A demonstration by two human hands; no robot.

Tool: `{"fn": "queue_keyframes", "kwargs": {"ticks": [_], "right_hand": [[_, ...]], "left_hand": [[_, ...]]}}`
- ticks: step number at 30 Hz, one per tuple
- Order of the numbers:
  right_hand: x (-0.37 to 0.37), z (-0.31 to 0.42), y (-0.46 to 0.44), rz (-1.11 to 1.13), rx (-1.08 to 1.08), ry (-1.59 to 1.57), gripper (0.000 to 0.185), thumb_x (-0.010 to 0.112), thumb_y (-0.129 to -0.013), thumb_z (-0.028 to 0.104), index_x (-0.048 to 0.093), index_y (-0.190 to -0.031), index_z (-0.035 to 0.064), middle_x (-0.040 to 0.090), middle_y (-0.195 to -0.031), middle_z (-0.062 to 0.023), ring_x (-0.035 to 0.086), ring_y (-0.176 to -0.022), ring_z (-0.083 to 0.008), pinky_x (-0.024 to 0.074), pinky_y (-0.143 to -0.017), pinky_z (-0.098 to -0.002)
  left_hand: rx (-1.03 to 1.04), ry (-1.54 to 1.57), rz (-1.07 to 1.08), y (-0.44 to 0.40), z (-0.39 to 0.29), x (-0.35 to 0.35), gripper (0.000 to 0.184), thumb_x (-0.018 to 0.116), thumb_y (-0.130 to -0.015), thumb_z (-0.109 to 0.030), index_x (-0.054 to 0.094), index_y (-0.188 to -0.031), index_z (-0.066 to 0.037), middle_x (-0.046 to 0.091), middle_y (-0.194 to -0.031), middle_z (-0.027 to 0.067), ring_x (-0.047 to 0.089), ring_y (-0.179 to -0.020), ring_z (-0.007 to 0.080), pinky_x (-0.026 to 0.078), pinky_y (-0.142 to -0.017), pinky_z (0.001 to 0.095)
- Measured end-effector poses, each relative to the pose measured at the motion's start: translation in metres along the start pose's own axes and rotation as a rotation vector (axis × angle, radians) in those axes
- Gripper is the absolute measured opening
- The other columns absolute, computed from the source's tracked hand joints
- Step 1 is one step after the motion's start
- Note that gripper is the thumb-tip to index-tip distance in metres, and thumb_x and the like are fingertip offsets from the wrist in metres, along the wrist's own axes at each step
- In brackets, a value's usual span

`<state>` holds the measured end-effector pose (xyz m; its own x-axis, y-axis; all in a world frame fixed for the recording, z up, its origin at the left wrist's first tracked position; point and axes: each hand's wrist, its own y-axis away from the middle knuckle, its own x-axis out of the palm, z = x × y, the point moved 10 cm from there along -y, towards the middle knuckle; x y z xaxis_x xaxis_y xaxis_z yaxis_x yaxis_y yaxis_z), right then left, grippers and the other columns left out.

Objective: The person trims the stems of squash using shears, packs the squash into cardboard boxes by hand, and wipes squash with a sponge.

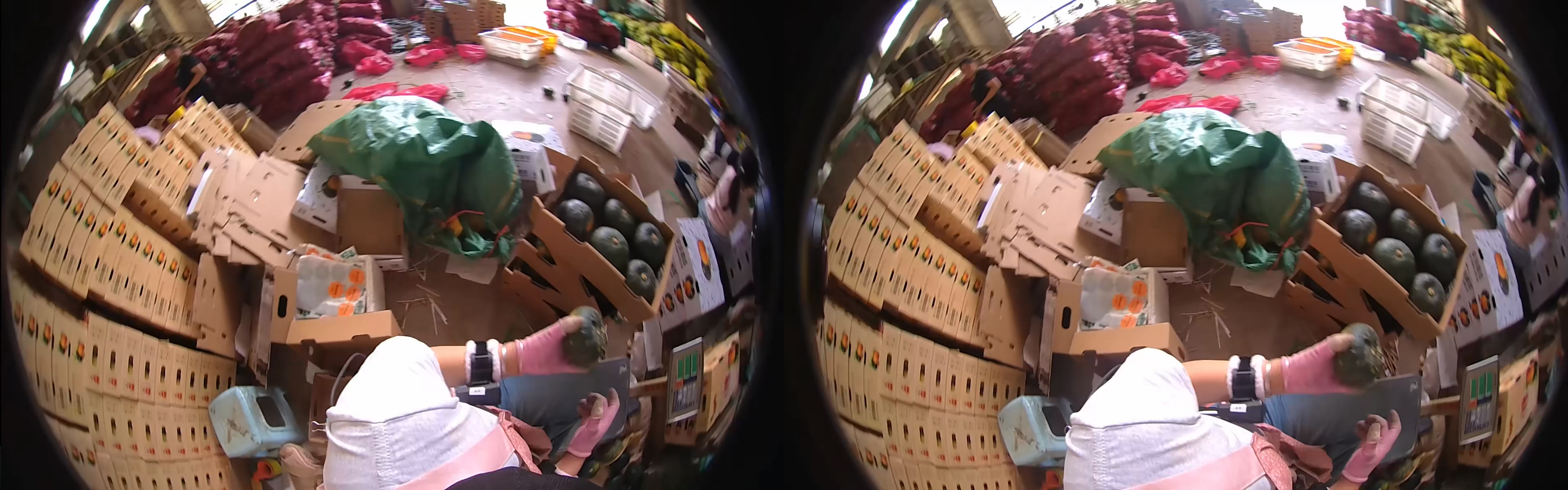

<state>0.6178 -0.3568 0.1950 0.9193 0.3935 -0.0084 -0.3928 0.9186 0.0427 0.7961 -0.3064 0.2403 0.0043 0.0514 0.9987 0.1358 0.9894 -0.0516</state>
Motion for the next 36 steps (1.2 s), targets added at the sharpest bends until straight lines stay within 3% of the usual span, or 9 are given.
{"fn": "queue_keyframes", "kwargs": {"ticks": [2, 7, 9, 11, 14, 19, 25, 29, 36], "right_hand": [[0.076, 0.055, -0.012, 0.333, -0.026, -0.218, 0.083, 0.065, -0.076, 0.049, 0.029, -0.134, 0.0009, 0.053, -0.101, -0.0082, 0.053, -0.078, -0.0151, 0.0447, -0.065, -0.0254], [0.100, 0.093, -0.054, 0.369, -0.287, -0.216, 0.084, 0.061, -0.080, 0.050, 0.023, -0.141, 0.0064, 0.037, -0.133, -0.0091, 0.043, -0.116, -0.0220, 0.0392, -0.091, -0.0341], [0.093, 0.099, -0.073, 0.302, -0.384, -0.401, 0.085, 0.062, -0.078, 0.052, 0.026, -0.140, 0.0069, 0.038, -0.134, -0.0103, 0.046, -0.114, -0.0185, 0.0438, -0.081, -0.0327], [0.112, 0.095, -0.088, 0.566, -0.159, -0.994, 0.077, 0.060, -0.081, 0.046, 0.026, -0.141, 0.0109, 0.027, -0.144, -0.0115, 0.032, -0.129, -0.0191, 0.0349, -0.097, -0.0410], [0.109, 0.130, -0.102, 0.392, 0.136, -1.623, 0.072, 0.060, -0.083, 0.036, 0.025, -0.143, 0.0180, 0.024, -0.146, -0.0132, 0.030, -0.132, -0.0238, 0.0316, -0.103, -0.0546], [0.039, 0.249, -0.118, 0.517, -0.474, -1.088, 0.068, 0.064, -0.080, 0.029, 0.033, -0.136, 0.0077, 0.030, -0.141, -0.0182, 0.024, -0.131, -0.0468, 0.0352, -0.102, -0.0584], [-0.103, 0.455, 0.002, -0.307, -1.411, -0.354, 0.057, 0.062, -0.084, 0.026, 0.037, -0.132, 0.0046, 0.041, -0.128, -0.0180, 0.043, -0.118, -0.0324, 0.0418, -0.097, -0.0475], [-0.055, 0.496, 0.148, -1.028, -2.181, 0.504, 0.061, 0.065, -0.083, 0.019, 0.032, -0.132, 0.0021, 0.045, -0.116, -0.0129, 0.052, -0.103, -0.0239, 0.0456, -0.088, -0.0384], [-0.017, 0.395, 0.244, -1.238, -2.659, 0.365, 0.077, 0.068, -0.078, 0.032, 0.025, -0.137, 0.0065, 0.030, -0.132, -0.0113, 0.039, -0.117, -0.0266, 0.0353, -0.094, -0.0487]], "left_hand": [[0.253, -0.293, 0.074, 0.002, -0.014, 0.025, 0.058, 0.060, -0.084, -0.030, 0.033, -0.133, -0.014, 0.046, -0.124, 0.0074, 0.045, -0.116, 0.0219, 0.035, -0.103, 0.0394], [0.526, -0.866, 0.130, -0.005, -0.038, 0.098, 0.062, 0.055, -0.088, -0.031, 0.020, -0.136, -0.013, 0.043, -0.120, 0.0088, 0.043, -0.112, 0.0192, 0.037, -0.096, 0.0338], [0.589, -1.152, 0.186, -0.019, -0.045, 0.124, 0.060, 0.053, -0.089, -0.030, 0.021, -0.135, -0.009, 0.048, -0.112, 0.0096, 0.047, -0.109, 0.0194, 0.039, -0.094, 0.0329], [0.658, -1.537, 0.067, -0.030, -0.061, 0.135, 0.052, 0.057, -0.086, -0.028, 0.035, -0.126, -0.004, 0.052, -0.105, 0.0142, 0.052, -0.103, 0.0251, 0.041, -0.089, 0.0359], [0.892, -1.794, 0.213, -0.036, -0.077, 0.178, 0.046, 0.063, -0.079, -0.025, 0.049, -0.115, -0.001, 0.053, -0.101, 0.0192, 0.053, -0.096, 0.0326, 0.042, -0.085, 0.0408], [0.993, -2.644, -0.533, -0.044, -0.171, 0.164, 0.077, 0.068, -0.071, -0.052, 0.041, -0.132, -0.012, 0.027, -0.140, 0.0256, 0.017, -0.134, 0.0447, 0.014, -0.106, 0.0592], [0.506, -2.748, -1.051, -0.055, -0.276, 0.103, 0.079, 0.059, -0.076, -0.056, 0.032, -0.139, -0.017, 0.029, -0.141, 0.0236, 0.023, -0.133, 0.0408, 0.019, -0.104, 0.0589], [0.127, -2.531, -1.024, -0.076, -0.303, 0.054, 0.076, 0.057, -0.083, -0.038, 0.022, -0.138, 0.000, 0.050, -0.121, 0.0286, 0.051, -0.111, 0.0416, 0.041, -0.095, 0.0432], [0.211, -2.433, -0.991, -0.076, -0.306, 0.051, 0.061, 0.050, -0.084, -0.016, 0.026, -0.139, -0.005, 0.046, -0.128, 0.0254, 0.050, -0.115, 0.0392, 0.041, -0.096, 0.0428]]}}
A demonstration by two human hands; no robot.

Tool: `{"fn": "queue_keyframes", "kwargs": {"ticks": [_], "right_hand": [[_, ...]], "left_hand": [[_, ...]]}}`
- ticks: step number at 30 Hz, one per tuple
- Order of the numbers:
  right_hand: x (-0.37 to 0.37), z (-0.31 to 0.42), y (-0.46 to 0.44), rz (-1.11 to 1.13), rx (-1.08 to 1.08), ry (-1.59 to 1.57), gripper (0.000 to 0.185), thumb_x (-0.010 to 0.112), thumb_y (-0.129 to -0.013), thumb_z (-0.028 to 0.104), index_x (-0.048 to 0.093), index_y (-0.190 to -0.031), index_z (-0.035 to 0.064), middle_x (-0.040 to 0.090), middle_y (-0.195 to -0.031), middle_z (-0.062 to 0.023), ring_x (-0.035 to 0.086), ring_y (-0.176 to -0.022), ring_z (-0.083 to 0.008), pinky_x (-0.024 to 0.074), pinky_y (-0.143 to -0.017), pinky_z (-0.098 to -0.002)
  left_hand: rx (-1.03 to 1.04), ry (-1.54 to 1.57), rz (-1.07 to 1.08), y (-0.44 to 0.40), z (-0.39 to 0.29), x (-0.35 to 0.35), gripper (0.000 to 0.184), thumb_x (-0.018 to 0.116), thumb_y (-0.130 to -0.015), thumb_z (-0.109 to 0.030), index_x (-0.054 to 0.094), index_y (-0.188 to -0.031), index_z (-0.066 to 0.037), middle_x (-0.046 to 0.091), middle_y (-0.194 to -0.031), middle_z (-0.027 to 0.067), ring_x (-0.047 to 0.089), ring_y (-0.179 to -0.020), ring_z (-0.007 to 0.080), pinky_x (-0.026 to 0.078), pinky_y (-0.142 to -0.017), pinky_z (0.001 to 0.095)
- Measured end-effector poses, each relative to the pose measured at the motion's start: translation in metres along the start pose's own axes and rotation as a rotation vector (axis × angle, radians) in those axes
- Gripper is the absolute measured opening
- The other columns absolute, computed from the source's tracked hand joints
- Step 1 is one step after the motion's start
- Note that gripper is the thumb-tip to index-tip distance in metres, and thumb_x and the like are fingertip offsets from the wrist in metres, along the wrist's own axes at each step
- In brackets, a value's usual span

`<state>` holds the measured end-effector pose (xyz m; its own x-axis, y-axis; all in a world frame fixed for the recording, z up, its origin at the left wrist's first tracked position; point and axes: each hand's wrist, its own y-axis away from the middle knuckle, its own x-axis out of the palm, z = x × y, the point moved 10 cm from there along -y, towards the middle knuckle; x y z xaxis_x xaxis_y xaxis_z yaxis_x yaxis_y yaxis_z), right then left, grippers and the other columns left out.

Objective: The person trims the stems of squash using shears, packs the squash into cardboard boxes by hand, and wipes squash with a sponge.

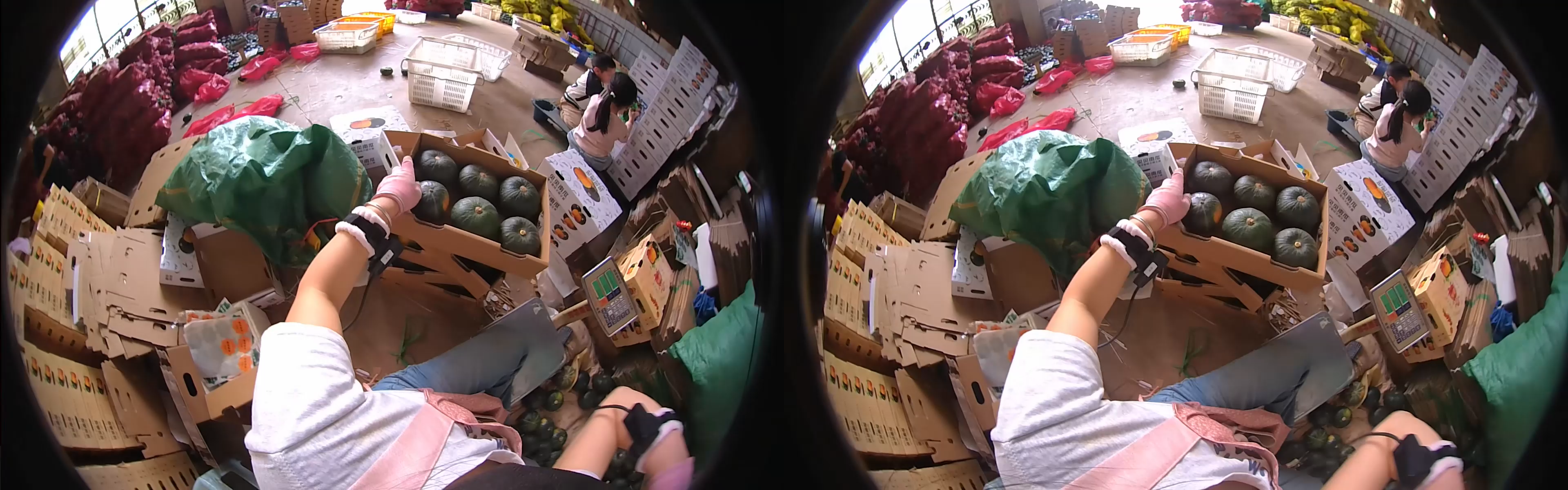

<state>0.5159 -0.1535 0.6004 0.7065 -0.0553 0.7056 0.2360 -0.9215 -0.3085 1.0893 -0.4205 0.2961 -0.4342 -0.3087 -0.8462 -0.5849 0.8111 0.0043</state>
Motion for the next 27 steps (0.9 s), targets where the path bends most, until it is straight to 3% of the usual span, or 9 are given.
{"fn": "queue_keyframes", "kwargs": {"ticks": [5, 8, 9, 12, 14, 16, 20, 23, 27], "right_hand": [[-0.037, 0.041, 0.008, -0.236, -0.005, 0.037, 0.089, 0.070, -0.074, 0.041, 0.020, -0.140, 0.0097, 0.019, -0.144, -0.0102, 0.031, -0.127, -0.0286, 0.0279, -0.098, -0.0560], [-0.009, 0.041, 0.051, -0.318, 0.119, 0.160, 0.096, 0.071, -0.071, 0.046, 0.017, -0.142, 0.0115, 0.013, -0.151, -0.0095, 0.025, -0.133, -0.0298, 0.0235, -0.101, -0.0605], [0.048, 0.026, 0.077, -0.141, 0.256, 0.050, 0.084, 0.068, -0.074, 0.046, 0.026, -0.136, 0.0101, 0.023, -0.143, -0.0119, 0.033, -0.126, -0.0299, 0.0280, -0.099, -0.0561], [0.342, 0.012, 0.242, 0.847, 0.774, -0.261, 0.055, 0.059, -0.083, 0.047, 0.052, -0.118, 0.0056, 0.053, -0.116, -0.0189, 0.054, -0.106, -0.0301, 0.0414, -0.093, -0.0429], [0.402, 0.090, 0.304, 1.516, 0.745, -0.470, 0.045, 0.057, -0.085, 0.040, 0.062, -0.107, 0.0019, 0.062, -0.099, -0.0238, 0.061, -0.094, -0.0361, 0.0466, -0.085, -0.0406], [0.397, 0.097, 0.311, 1.423, 0.674, -0.417, 0.025, 0.058, -0.081, 0.026, 0.064, -0.092, 0.0038, 0.064, -0.088, -0.0185, 0.060, -0.086, -0.0370, 0.0480, -0.078, -0.0397], [0.390, 0.057, 0.339, 1.294, 0.653, -0.336, 0.030, 0.054, -0.087, 0.026, 0.062, -0.106, 0.0044, 0.063, -0.094, -0.0221, 0.061, -0.091, -0.0362, 0.0478, -0.084, -0.0381], [0.380, 0.028, 0.363, 1.570, 0.636, -0.212, 0.026, 0.054, -0.087, 0.025, 0.064, -0.102, 0.0062, 0.063, -0.093, -0.0212, 0.062, -0.087, -0.0360, 0.0493, -0.079, -0.0402], [0.374, -0.009, 0.367, 1.620, 0.604, -0.228, 0.023, 0.054, -0.088, 0.018, 0.062, -0.103, 0.0013, 0.063, -0.093, -0.0211, 0.062, -0.086, -0.0356, 0.0500, -0.074, -0.0356]], "left_hand": [[-0.011, 0.019, -0.025, 0.001, 0.002, 0.001, 0.057, 0.050, -0.084, -0.016, 0.029, -0.136, -0.004, 0.049, -0.124, 0.0245, 0.051, -0.114, 0.0383, 0.042, -0.095, 0.0429], [-0.010, 0.032, -0.018, -0.005, 0.005, 0.009, 0.056, 0.050, -0.083, -0.018, 0.029, -0.133, -0.002, 0.048, -0.123, 0.0279, 0.052, -0.111, 0.0414, 0.042, -0.094, 0.0445], [-0.039, 0.037, -0.002, -0.005, 0.007, 0.010, 0.059, 0.049, -0.084, -0.017, 0.027, -0.137, -0.003, 0.047, -0.125, 0.0269, 0.051, -0.112, 0.0403, 0.041, -0.096, 0.0440], [-0.037, 0.075, 0.004, 0.004, 0.000, 0.002, 0.060, 0.048, -0.085, -0.018, 0.026, -0.139, -0.004, 0.047, -0.126, 0.0250, 0.051, -0.112, 0.0400, 0.041, -0.096, 0.0436], [-0.016, 0.066, -0.013, 0.003, 0.004, 0.006, 0.060, 0.049, -0.085, -0.019, 0.027, -0.139, -0.004, 0.048, -0.124, 0.0253, 0.052, -0.110, 0.0403, 0.042, -0.094, 0.0440], [-0.036, 0.095, 0.023, 0.000, 0.007, 0.012, 0.061, 0.049, -0.084, -0.017, 0.025, -0.140, -0.007, 0.046, -0.128, 0.0233, 0.050, -0.115, 0.0390, 0.041, -0.095, 0.0458], [-0.027, 0.116, 0.008, 0.002, 0.006, 0.010, 0.059, 0.047, -0.084, -0.015, 0.026, -0.139, -0.006, 0.047, -0.126, 0.0243, 0.050, -0.114, 0.0403, 0.041, -0.095, 0.0477], [0.002, 0.101, -0.019, 0.000, 0.008, 0.014, 0.058, 0.048, -0.085, -0.016, 0.027, -0.138, -0.004, 0.049, -0.121, 0.0258, 0.053, -0.108, 0.0406, 0.043, -0.091, 0.0462], [0.021, 0.116, -0.045, -0.001, 0.009, 0.014, 0.058, 0.049, -0.085, -0.017, 0.028, -0.137, -0.003, 0.050, -0.118, 0.0262, 0.055, -0.104, 0.0406, 0.044, -0.089, 0.0453]]}}
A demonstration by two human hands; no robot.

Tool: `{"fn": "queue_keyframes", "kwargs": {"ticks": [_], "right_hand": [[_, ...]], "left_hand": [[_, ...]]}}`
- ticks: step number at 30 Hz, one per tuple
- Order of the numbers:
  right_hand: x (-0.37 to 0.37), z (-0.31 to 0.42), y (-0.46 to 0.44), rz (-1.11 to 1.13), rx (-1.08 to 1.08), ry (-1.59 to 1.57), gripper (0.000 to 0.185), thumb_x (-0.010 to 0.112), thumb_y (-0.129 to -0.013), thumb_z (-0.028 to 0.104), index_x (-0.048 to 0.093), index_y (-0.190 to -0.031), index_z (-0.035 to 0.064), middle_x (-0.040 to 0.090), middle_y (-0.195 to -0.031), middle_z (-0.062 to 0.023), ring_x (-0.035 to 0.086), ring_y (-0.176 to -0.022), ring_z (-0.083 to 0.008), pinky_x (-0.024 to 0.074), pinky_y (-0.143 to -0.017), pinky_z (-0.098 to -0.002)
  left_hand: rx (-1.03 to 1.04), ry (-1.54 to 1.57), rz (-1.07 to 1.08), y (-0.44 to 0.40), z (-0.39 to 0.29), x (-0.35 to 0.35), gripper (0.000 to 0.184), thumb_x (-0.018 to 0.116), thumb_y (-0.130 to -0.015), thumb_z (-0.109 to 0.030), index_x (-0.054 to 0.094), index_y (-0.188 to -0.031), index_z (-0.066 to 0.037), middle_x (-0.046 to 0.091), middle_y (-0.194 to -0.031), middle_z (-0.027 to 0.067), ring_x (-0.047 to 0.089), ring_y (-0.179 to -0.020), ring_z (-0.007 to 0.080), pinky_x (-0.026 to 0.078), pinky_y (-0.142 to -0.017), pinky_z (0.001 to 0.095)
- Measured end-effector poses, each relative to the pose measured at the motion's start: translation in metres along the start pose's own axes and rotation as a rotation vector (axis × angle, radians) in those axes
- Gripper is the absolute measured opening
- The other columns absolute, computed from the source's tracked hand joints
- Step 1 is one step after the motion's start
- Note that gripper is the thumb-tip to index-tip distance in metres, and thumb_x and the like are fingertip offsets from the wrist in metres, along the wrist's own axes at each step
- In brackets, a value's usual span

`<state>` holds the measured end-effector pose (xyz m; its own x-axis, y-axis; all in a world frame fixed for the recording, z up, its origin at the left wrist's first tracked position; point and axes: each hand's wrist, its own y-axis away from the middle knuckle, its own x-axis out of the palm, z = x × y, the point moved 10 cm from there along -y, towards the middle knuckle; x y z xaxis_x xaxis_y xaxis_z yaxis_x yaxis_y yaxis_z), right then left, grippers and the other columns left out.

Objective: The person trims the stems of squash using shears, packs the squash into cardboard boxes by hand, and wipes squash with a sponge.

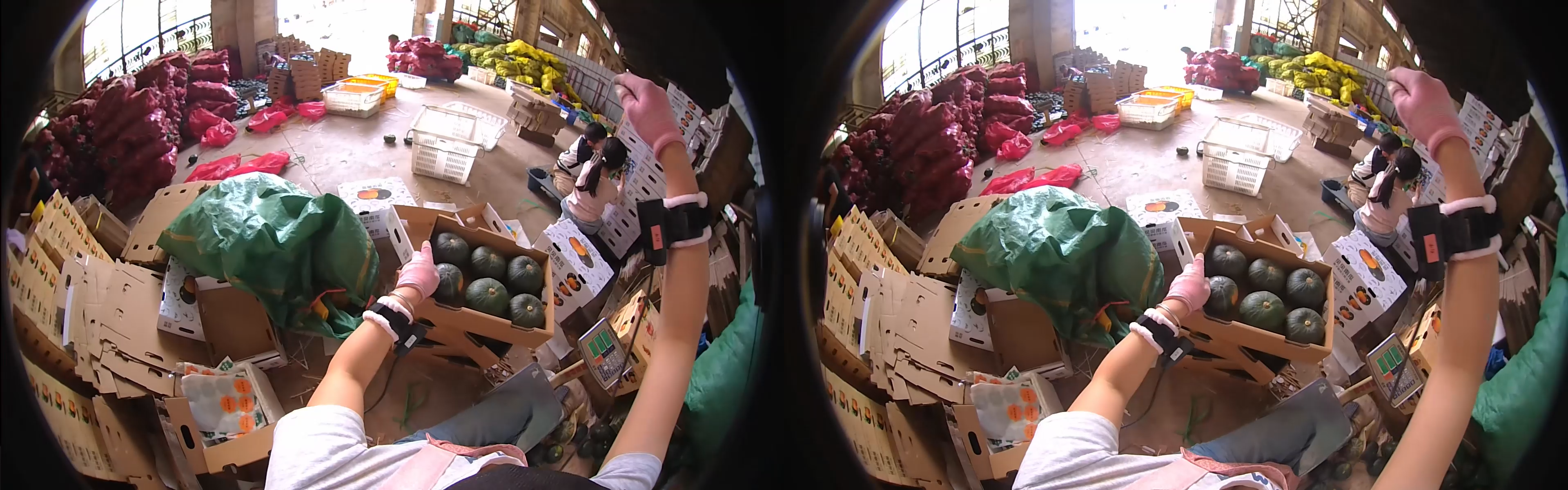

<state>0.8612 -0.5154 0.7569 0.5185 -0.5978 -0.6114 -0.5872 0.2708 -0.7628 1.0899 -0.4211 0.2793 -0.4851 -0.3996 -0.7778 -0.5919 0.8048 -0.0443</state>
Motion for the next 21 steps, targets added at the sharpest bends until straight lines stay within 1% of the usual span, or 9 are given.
{"fn": "queue_keyframes", "kwargs": {"ticks": [6, 10, 11, 13, 15, 16, 18, 20, 21], "right_hand": [[-0.012, -0.007, 0.034, 0.067, -0.105, -0.037, 0.023, 0.054, -0.085, 0.008, 0.059, -0.103, -0.0032, 0.062, -0.095, -0.0228, 0.061, -0.089, -0.0363, 0.0483, -0.076, -0.0346], [0.005, -0.036, 0.094, 0.171, -0.075, -0.144, 0.024, 0.053, -0.083, 0.006, 0.058, -0.104, -0.0060, 0.061, -0.096, -0.0244, 0.060, -0.092, -0.0378, 0.0471, -0.079, -0.0339], [0.003, -0.037, 0.117, 0.129, -0.094, -0.171, 0.022, 0.054, -0.081, 0.005, 0.058, -0.101, -0.0045, 0.062, -0.092, -0.0237, 0.060, -0.086, -0.0385, 0.0480, -0.075, -0.0349], [0.002, -0.041, 0.165, 0.215, -0.005, -0.192, 0.025, 0.054, -0.081, 0.007, 0.057, -0.102, -0.0050, 0.060, -0.098, -0.0243, 0.058, -0.092, -0.0394, 0.0464, -0.080, -0.0369], [0.002, -0.058, 0.219, 0.274, 0.040, -0.144, 0.027, 0.054, -0.080, 0.008, 0.056, -0.104, -0.0046, 0.061, -0.098, -0.0225, 0.058, -0.091, -0.0386, 0.0458, -0.081, -0.0373], [-0.001, -0.062, 0.246, 0.367, 0.165, -0.140, 0.026, 0.054, -0.080, 0.007, 0.057, -0.104, -0.0035, 0.061, -0.096, -0.0210, 0.057, -0.091, -0.0378, 0.0449, -0.083, -0.0378], [-0.013, -0.092, 0.316, 0.395, 0.158, -0.053, 0.029, 0.055, -0.081, 0.007, 0.055, -0.109, -0.0012, 0.058, -0.104, -0.0188, 0.054, -0.098, -0.0350, 0.0426, -0.088, -0.0373], [-0.030, -0.116, 0.386, 0.440, 0.148, 0.082, 0.032, 0.055, -0.082, 0.006, 0.054, -0.114, 0.0011, 0.055, -0.112, -0.0167, 0.052, -0.105, -0.0322, 0.0402, -0.093, -0.0368], [-0.039, -0.125, 0.413, 0.442, 0.188, 0.077, 0.034, 0.055, -0.083, 0.006, 0.053, -0.117, 0.0023, 0.053, -0.116, -0.0156, 0.050, -0.109, -0.0307, 0.0390, -0.096, -0.0365]], "left_hand": [[0.006, 0.028, -0.004, 0.004, -0.005, -0.007, 0.059, 0.049, -0.085, -0.017, 0.028, -0.138, -0.003, 0.050, -0.120, 0.0267, 0.053, -0.107, 0.0417, 0.042, -0.092, 0.0452], [0.012, 0.015, 0.014, 0.003, -0.004, -0.005, 0.059, 0.047, -0.085, -0.020, 0.027, -0.137, -0.002, 0.050, -0.118, 0.0289, 0.053, -0.105, 0.0434, 0.042, -0.092, 0.0458], [0.024, 0.011, 0.008, 0.003, -0.003, -0.004, 0.059, 0.047, -0.085, -0.020, 0.027, -0.137, -0.001, 0.050, -0.119, 0.0291, 0.053, -0.105, 0.0435, 0.042, -0.093, 0.0457], [0.031, 0.015, 0.007, 0.004, -0.005, -0.006, 0.060, 0.048, -0.085, -0.021, 0.026, -0.137, 0.000, 0.048, -0.121, 0.0296, 0.052, -0.107, 0.0438, 0.041, -0.094, 0.0452], [0.040, 0.003, 0.009, 0.003, -0.005, -0.006, 0.060, 0.048, -0.085, -0.021, 0.026, -0.137, 0.000, 0.048, -0.121, 0.0296, 0.052, -0.107, 0.0438, 0.041, -0.094, 0.0452], [0.044, -0.001, 0.008, 0.002, -0.005, -0.006, 0.060, 0.048, -0.085, -0.021, 0.026, -0.137, 0.000, 0.048, -0.121, 0.0296, 0.052, -0.107, 0.0438, 0.041, -0.094, 0.0451], [0.041, -0.013, 0.022, 0.002, -0.007, -0.007, 0.062, 0.051, -0.084, -0.022, 0.026, -0.137, 0.000, 0.047, -0.122, 0.0296, 0.051, -0.110, 0.0429, 0.041, -0.094, 0.0448], [0.076, -0.011, -0.033, 0.000, -0.005, -0.009, 0.061, 0.053, -0.084, -0.025, 0.030, -0.135, 0.001, 0.049, -0.120, 0.0279, 0.052, -0.107, 0.0423, 0.042, -0.093, 0.0443], [0.154, 0.021, -0.163, -0.003, -0.002, -0.015, 0.062, 0.056, -0.083, -0.027, 0.032, -0.134, 0.001, 0.050, -0.119, 0.0267, 0.052, -0.107, 0.0418, 0.040, -0.094, 0.0438]]}}
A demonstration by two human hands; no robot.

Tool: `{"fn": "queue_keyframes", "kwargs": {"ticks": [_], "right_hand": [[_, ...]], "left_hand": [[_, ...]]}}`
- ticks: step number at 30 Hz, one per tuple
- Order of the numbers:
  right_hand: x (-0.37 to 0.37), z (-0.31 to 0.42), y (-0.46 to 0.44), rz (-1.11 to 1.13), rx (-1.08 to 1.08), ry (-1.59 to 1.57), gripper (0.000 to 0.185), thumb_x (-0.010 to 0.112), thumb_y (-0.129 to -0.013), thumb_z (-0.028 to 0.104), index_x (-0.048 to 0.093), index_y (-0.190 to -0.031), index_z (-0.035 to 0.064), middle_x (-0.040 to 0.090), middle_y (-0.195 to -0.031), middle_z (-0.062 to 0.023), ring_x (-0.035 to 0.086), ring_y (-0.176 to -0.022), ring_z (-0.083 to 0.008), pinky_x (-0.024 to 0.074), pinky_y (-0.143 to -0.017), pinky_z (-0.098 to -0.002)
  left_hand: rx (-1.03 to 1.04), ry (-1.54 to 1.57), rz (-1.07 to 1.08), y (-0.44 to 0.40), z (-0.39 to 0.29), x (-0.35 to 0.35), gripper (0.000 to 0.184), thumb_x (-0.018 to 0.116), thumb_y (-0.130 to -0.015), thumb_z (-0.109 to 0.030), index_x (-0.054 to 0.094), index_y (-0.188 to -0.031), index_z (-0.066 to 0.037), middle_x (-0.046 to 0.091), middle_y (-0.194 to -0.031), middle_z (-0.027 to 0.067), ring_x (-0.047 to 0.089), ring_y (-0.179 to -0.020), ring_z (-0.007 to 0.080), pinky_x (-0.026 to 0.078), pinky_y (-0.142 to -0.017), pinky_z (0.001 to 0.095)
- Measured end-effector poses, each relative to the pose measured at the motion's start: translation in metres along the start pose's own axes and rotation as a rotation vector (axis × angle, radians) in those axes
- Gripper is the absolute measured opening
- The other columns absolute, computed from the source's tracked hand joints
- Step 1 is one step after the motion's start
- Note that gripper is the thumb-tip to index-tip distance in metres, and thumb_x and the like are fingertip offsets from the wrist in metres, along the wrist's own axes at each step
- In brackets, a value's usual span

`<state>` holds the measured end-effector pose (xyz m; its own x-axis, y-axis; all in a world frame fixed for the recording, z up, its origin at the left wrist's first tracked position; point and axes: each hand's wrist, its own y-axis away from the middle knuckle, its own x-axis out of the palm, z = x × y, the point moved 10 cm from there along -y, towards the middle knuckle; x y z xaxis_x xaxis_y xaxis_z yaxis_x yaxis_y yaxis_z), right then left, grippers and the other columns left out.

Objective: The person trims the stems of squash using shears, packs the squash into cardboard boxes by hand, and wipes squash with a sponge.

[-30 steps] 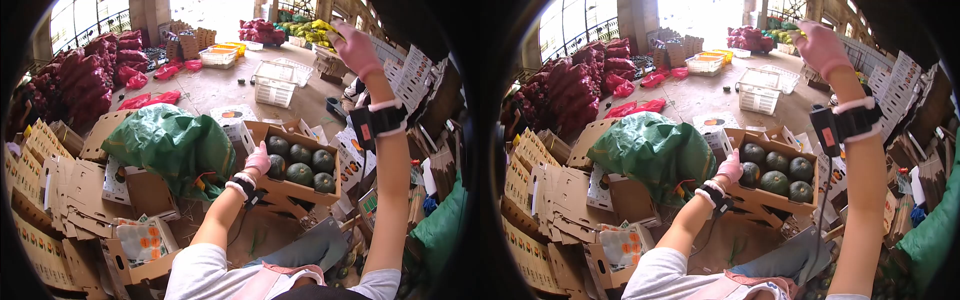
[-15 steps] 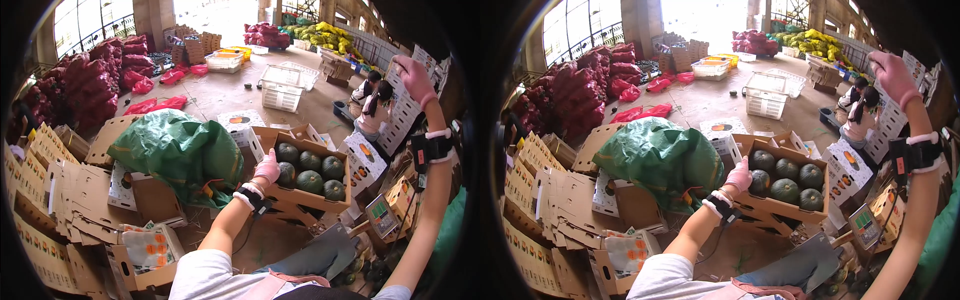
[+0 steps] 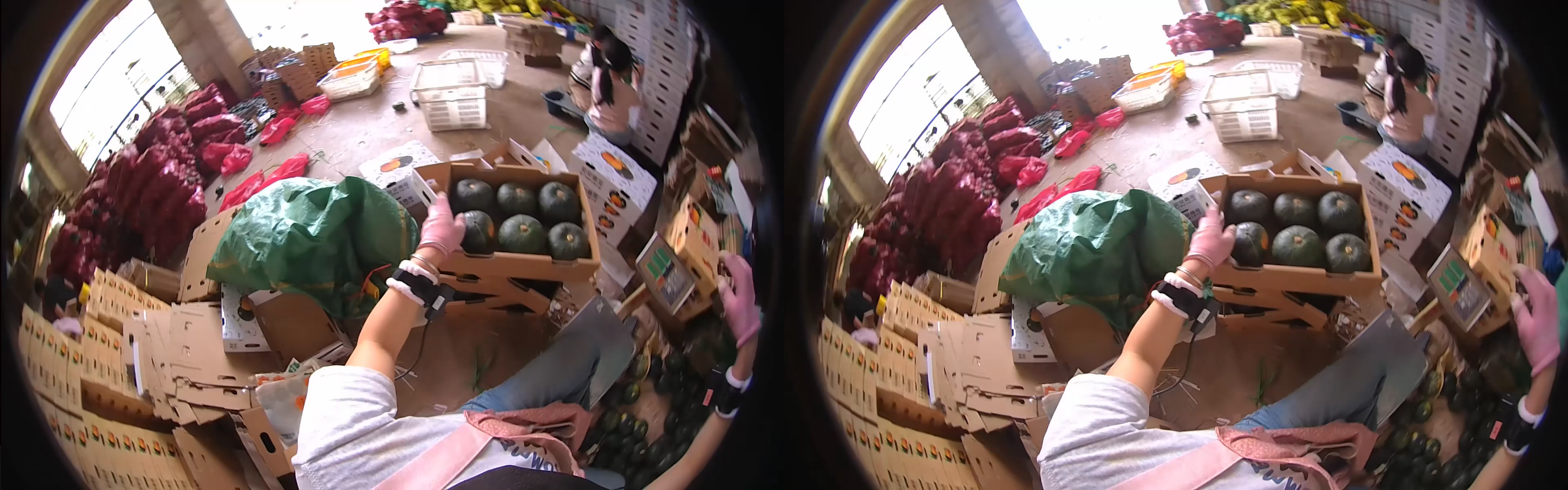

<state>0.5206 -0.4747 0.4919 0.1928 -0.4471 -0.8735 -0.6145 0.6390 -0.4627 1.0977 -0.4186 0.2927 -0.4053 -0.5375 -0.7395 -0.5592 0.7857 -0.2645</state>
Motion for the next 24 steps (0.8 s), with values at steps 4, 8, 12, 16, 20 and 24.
{"fn": "queue_keyframes", "kwargs": {"ticks": [4, 8, 12, 16, 20, 24], "right_hand": [[-0.040, -0.032, 0.152, -0.014, 0.421, -0.212, 0.037, 0.059, -0.081, 0.009, 0.055, -0.117, 0.0013, 0.058, -0.113, -0.0147, 0.054, -0.106, -0.0313, 0.0413, -0.092, -0.0361], [-0.097, 0.033, 0.354, 0.031, 1.035, -0.032, 0.038, 0.060, -0.082, 0.014, 0.054, -0.117, 0.0010, 0.060, -0.111, -0.0161, 0.058, -0.100, -0.0291, 0.0453, -0.088, -0.0350], [-0.086, 0.167, 0.537, 0.001, 1.591, 0.044, 0.044, 0.062, -0.079, 0.019, 0.051, -0.120, 0.0054, 0.057, -0.112, -0.0162, 0.055, -0.103, -0.0327, 0.0442, -0.088, -0.0364], [-0.109, 0.304, 0.557, -0.239, 1.835, 0.266, 0.049, 0.062, -0.079, 0.021, 0.048, -0.123, 0.0048, 0.054, -0.114, -0.0160, 0.051, -0.107, -0.0325, 0.0421, -0.090, -0.0360], [-0.100, 0.366, 0.555, -0.534, 2.035, 0.292, 0.036, 0.056, -0.082, 0.015, 0.051, -0.115, -0.0003, 0.055, -0.107, -0.0178, 0.055, -0.100, -0.0307, 0.0426, -0.086, -0.0349], [-0.096, 0.382, 0.538, -0.720, 2.009, 0.216, 0.030, 0.050, -0.081, 0.011, 0.053, -0.108, -0.0028, 0.055, -0.099, -0.0156, 0.055, -0.093, -0.0284, 0.0425, -0.085, -0.0322]], "left_hand": [[0.405, -0.188, -0.323, 0.050, -0.064, -0.041, 0.059, 0.062, -0.081, -0.020, 0.039, -0.131, 0.000, 0.052, -0.113, 0.0198, 0.051, -0.103, 0.0351, 0.042, -0.089, 0.0418], [0.751, 0.198, -0.138, 0.127, -0.165, -0.009, 0.052, 0.066, -0.079, -0.010, 0.046, -0.126, -0.001, 0.054, -0.101, 0.0126, 0.051, -0.090, 0.0272, 0.044, -0.077, 0.0356], [1.159, 0.387, 0.336, 0.221, -0.263, 0.108, 0.022, 0.057, -0.077, 0.006, 0.058, -0.098, -0.001, 0.052, -0.085, 0.0090, 0.051, -0.072, 0.0231, 0.045, -0.062, 0.0290], [1.596, 0.470, 0.670, 0.340, -0.374, 0.147, 0.022, 0.056, -0.071, 0.009, 0.060, -0.087, -0.005, 0.053, -0.090, 0.0110, 0.057, -0.081, 0.0288, 0.049, -0.071, 0.0360], [1.708, 0.528, 0.895, 0.420, -0.426, 0.183, 0.016, 0.058, -0.070, 0.007, 0.061, -0.081, -0.004, 0.056, -0.090, 0.0110, 0.058, -0.083, 0.0282, 0.048, -0.072, 0.0354], [1.894, 0.572, 1.084, 0.516, -0.444, 0.207, 0.017, 0.059, -0.072, 0.007, 0.063, -0.083, -0.006, 0.058, -0.092, 0.0104, 0.058, -0.084, 0.0288, 0.048, -0.073, 0.0331]]}}
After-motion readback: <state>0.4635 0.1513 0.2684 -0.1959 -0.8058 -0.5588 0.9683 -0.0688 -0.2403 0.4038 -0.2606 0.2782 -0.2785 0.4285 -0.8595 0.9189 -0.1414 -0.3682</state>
